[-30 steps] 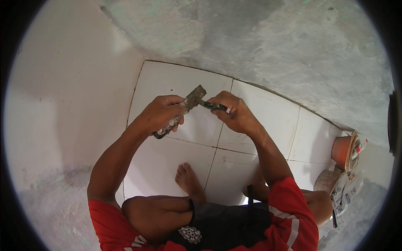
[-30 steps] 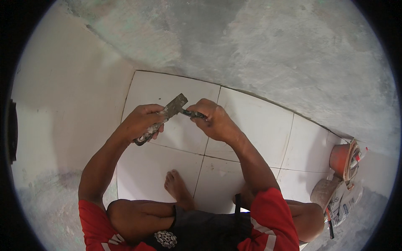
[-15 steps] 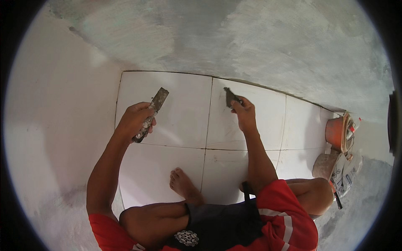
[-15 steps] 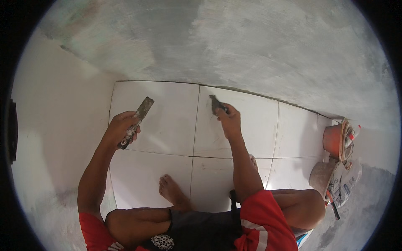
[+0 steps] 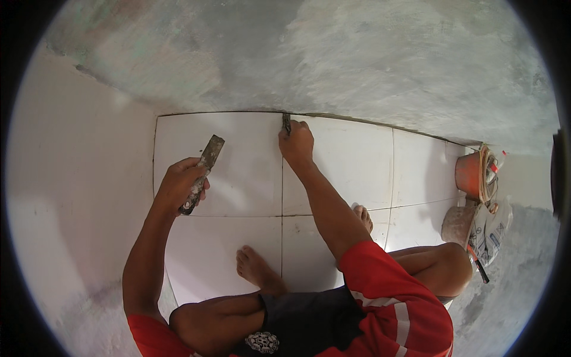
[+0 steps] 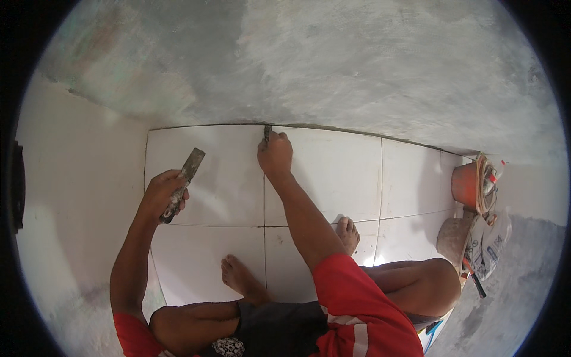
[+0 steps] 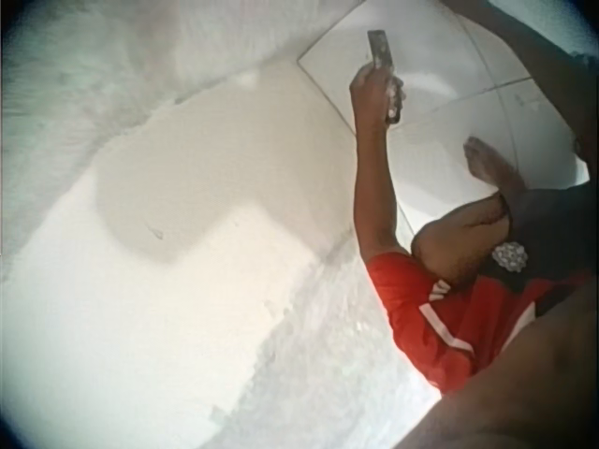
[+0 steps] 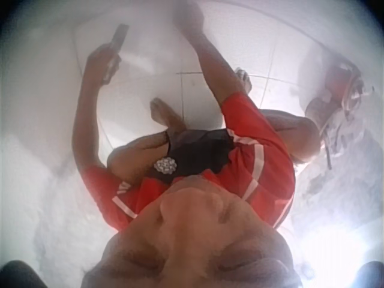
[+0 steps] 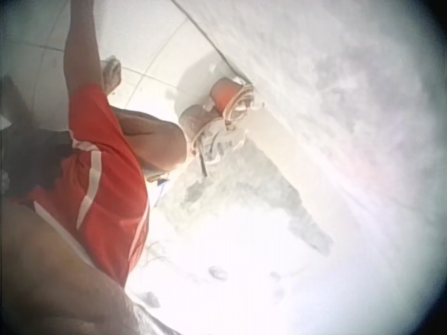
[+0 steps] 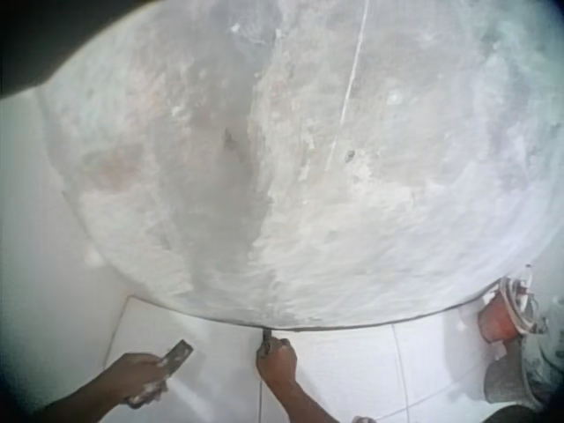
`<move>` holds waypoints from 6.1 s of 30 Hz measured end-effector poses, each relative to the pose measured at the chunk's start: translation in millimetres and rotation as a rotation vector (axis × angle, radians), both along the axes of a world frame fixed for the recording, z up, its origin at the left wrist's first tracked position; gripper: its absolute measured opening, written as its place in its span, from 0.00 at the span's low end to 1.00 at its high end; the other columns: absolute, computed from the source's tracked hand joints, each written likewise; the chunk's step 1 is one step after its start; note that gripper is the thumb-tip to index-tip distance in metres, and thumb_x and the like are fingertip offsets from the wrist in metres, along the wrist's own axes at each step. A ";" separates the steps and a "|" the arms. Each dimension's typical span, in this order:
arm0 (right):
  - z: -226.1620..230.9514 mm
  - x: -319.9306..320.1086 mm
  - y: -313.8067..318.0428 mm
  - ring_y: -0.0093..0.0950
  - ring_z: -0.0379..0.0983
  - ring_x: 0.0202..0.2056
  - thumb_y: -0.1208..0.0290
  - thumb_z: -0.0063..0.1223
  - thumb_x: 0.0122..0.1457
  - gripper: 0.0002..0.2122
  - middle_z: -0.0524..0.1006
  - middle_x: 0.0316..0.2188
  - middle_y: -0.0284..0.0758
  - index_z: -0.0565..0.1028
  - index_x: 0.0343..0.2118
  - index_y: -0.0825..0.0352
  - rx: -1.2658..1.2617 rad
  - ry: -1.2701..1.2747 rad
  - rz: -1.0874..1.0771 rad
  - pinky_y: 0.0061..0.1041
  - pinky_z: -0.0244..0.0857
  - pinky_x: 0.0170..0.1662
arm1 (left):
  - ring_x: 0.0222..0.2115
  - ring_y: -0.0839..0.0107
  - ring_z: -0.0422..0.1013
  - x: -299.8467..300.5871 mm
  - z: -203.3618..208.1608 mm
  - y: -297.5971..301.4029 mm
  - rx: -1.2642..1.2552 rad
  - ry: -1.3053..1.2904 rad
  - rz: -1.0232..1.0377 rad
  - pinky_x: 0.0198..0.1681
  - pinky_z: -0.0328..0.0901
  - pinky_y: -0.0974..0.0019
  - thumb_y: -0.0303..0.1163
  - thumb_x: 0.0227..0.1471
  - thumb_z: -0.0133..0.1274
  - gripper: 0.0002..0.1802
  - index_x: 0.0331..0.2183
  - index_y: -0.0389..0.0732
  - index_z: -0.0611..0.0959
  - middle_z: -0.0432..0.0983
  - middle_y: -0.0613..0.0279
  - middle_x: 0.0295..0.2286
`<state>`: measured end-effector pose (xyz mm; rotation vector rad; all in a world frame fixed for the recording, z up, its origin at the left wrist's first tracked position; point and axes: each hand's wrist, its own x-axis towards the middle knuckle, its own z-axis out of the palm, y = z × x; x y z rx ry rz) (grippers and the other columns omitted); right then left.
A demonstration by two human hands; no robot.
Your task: The person applies grout to the gaps between white floor tiles using a small trowel and a larger scraper. They repeatedly scoop grout from a bucket and spread it into the joints, smoothing the surface.
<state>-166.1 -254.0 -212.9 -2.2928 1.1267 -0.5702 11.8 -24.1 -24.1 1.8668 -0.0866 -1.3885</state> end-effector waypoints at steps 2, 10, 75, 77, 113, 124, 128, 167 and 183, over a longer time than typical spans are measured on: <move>11.0 -26.0 -8.1 0.49 0.75 0.34 0.70 0.57 0.53 0.09 0.76 0.29 0.51 0.77 0.31 0.72 0.055 0.016 -0.141 0.46 0.70 0.39 | 0.15 0.74 0.70 -0.9 -1.8 1.3 -0.003 -0.001 0.009 0.16 0.63 0.70 0.34 0.57 0.52 0.17 0.45 0.34 0.78 0.75 0.60 0.21; 21.8 -49.9 -69.6 0.50 0.76 0.34 0.66 0.57 0.52 0.11 0.78 0.29 0.49 0.77 0.32 0.70 0.062 0.136 -0.316 0.50 0.69 0.38 | 0.16 0.74 0.70 -2.3 0.6 -1.2 0.017 0.040 0.013 0.17 0.63 0.71 0.34 0.56 0.53 0.17 0.45 0.34 0.79 0.76 0.60 0.22; 46.5 27.0 45.5 0.46 0.75 0.38 0.74 0.58 0.52 0.07 0.76 0.33 0.46 0.78 0.33 0.68 0.226 -0.193 0.334 0.44 0.71 0.42 | 0.16 0.74 0.71 -44.0 23.3 -10.8 0.092 -0.073 0.023 0.18 0.65 0.70 0.36 0.58 0.51 0.17 0.45 0.35 0.78 0.75 0.61 0.21; 34.2 36.6 31.5 0.45 0.74 0.38 0.72 0.57 0.52 0.09 0.76 0.33 0.45 0.78 0.36 0.67 0.158 -0.124 0.465 0.43 0.70 0.42 | 0.18 0.73 0.71 -45.6 17.9 1.3 0.141 -0.107 0.065 0.20 0.66 0.69 0.37 0.58 0.52 0.17 0.44 0.34 0.78 0.74 0.60 0.22; -29.5 95.9 -109.8 0.20 0.71 0.34 0.70 0.58 0.58 0.20 0.78 0.35 0.34 0.75 0.51 0.76 0.989 0.442 1.197 0.23 0.64 0.34 | 0.39 0.50 0.79 -417.1 -149.0 50.5 0.714 -0.270 0.194 0.44 0.74 0.54 0.25 0.48 0.54 0.11 0.34 0.35 0.87 0.81 0.48 0.37; -29.3 54.2 -72.7 0.20 0.72 0.35 0.71 0.58 0.58 0.19 0.78 0.36 0.33 0.75 0.50 0.75 1.032 0.510 1.193 0.22 0.65 0.34 | 0.36 0.49 0.79 -443.3 -188.0 74.0 0.628 -0.167 0.360 0.42 0.74 0.50 0.27 0.45 0.55 0.13 0.34 0.35 0.87 0.82 0.46 0.32; -34.3 44.3 -61.8 0.20 0.71 0.34 0.71 0.58 0.58 0.18 0.78 0.35 0.32 0.75 0.50 0.75 1.056 0.529 1.198 0.21 0.65 0.33 | 0.35 0.48 0.79 -450.6 -192.5 74.2 0.630 -0.263 0.336 0.41 0.74 0.50 0.27 0.46 0.54 0.12 0.34 0.36 0.87 0.82 0.46 0.31; 165.4 29.5 -10.9 0.31 0.75 0.34 0.83 0.56 0.53 0.14 0.78 0.33 0.39 0.78 0.43 0.72 0.457 0.009 2.154 0.29 0.70 0.38 | 0.19 0.82 0.67 -344.5 -17.8 12.6 -0.298 -0.154 1.025 0.23 0.64 0.75 0.31 0.62 0.49 0.14 0.46 0.33 0.80 0.73 0.67 0.23; 197.4 58.5 -185.1 0.35 0.75 0.35 0.83 0.59 0.49 0.14 0.78 0.33 0.38 0.78 0.41 0.69 0.039 -0.206 1.988 0.32 0.71 0.37 | 0.19 0.81 0.69 -217.1 39.4 -128.6 -0.132 -0.190 0.624 0.21 0.63 0.74 0.36 0.62 0.50 0.18 0.47 0.35 0.81 0.73 0.67 0.21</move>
